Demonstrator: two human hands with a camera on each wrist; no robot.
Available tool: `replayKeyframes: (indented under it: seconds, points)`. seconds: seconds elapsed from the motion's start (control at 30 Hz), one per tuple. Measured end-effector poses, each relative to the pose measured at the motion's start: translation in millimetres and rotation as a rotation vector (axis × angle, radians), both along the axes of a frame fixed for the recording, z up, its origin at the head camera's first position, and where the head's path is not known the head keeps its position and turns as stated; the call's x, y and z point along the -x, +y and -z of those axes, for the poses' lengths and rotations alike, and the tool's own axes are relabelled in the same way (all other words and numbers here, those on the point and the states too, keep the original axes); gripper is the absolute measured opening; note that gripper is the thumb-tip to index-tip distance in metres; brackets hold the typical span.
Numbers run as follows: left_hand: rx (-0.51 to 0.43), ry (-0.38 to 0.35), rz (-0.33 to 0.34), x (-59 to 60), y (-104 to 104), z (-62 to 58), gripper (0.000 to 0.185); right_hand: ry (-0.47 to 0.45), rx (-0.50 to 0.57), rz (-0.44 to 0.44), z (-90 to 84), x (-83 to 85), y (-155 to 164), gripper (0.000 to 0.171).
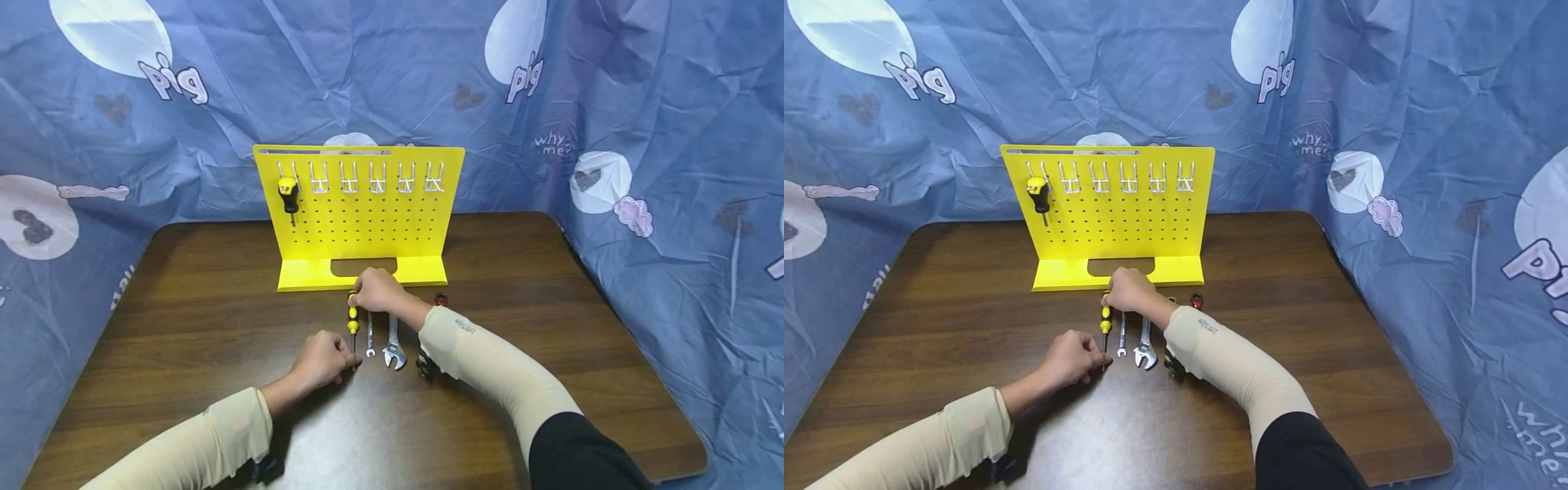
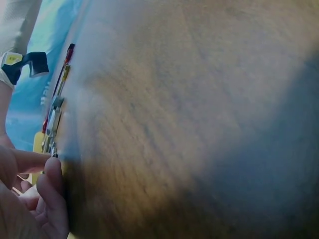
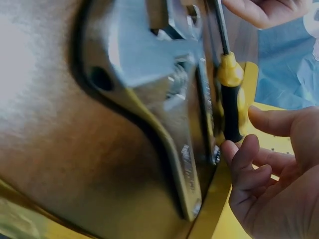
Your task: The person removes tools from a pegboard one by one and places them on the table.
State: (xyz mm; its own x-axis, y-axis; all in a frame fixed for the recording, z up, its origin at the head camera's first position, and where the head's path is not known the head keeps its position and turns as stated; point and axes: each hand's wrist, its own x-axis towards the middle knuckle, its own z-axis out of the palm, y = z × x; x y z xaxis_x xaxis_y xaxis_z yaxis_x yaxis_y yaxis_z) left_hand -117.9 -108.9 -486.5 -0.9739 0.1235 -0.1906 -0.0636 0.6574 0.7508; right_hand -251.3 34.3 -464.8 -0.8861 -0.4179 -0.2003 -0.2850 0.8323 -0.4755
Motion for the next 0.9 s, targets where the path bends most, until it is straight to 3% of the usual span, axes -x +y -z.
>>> replayKeyframes:
  seconds: [0.13,0.27,0.4,0.53,0.7,0.9]
  points:
    - [-0.023,-0.009,-0.022,6.1,-3,-2.3,0.031,0.007,0.074,0.018,-9.9,3.8,1,0.02]
    - [-0.051,0.015,-0.065,23.2,-13,-10.7,0.026,0.042,0.199,0.008,-24.8,9.1,1,0.024]
    - [0.004,0.137,-0.126,50.5,-31,-24.4,0.02,0.096,0.365,-0.002,-40.9,15.2,-7,0.022]
    - [0.017,0.259,-0.237,81.0,-50,-37.1,0.022,0.165,0.487,0.002,-56.1,20.2,-21,0.024]
    - [-0.085,0.341,-0.376,111.8,-65,-50.3,0.034,0.226,0.55,-0.008,-73.8,24.3,-38,0.037]
    - [-0.184,0.435,-0.427,138.2,-72,-61.0,0.04,0.273,0.512,-0.032,-91.9,32.9,-58,0.056]
